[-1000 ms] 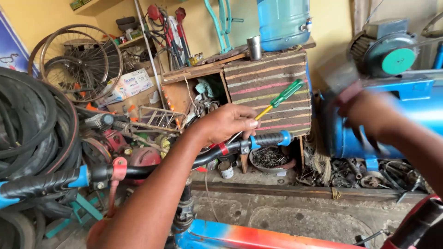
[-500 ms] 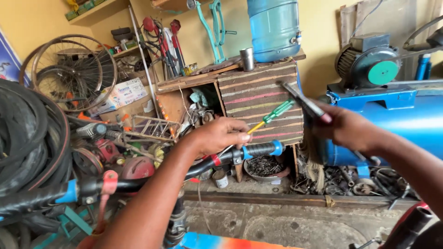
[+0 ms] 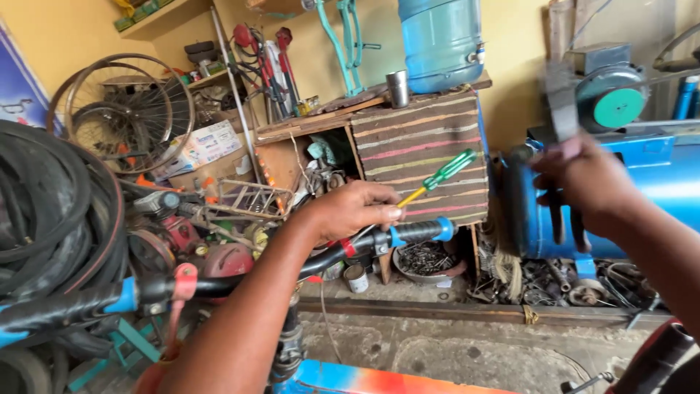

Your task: The person uses a screwdriver and pliers to adjust components on the handlebars, removes both wheels from the frame, and then uses a tool to work on the bottom bracket and crankset area.

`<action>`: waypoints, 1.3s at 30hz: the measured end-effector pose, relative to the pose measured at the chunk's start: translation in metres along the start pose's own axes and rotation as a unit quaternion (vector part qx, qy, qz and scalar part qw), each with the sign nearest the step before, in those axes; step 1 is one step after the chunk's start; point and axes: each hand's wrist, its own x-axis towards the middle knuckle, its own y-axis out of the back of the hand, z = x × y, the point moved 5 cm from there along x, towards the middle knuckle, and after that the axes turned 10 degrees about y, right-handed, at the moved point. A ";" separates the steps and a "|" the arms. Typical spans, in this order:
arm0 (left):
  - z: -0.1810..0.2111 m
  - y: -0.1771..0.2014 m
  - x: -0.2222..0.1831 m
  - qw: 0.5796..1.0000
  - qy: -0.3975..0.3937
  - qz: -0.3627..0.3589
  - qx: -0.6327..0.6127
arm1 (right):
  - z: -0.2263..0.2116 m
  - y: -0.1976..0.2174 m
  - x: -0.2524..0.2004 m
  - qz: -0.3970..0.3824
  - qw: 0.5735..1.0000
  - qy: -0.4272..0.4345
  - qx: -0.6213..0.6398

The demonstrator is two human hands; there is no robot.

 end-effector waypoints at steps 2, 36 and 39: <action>0.000 0.000 0.003 1.000 -0.010 -0.007 -0.003 | 0.006 -0.001 0.003 0.037 0.998 -0.032 0.041; -0.005 0.009 -0.076 0.985 0.074 0.087 0.132 | -0.023 -0.120 -0.068 -0.076 0.922 -0.029 0.378; -0.002 0.008 -0.087 0.987 0.018 0.082 0.139 | -0.017 -0.125 -0.064 -0.108 0.925 -0.008 0.364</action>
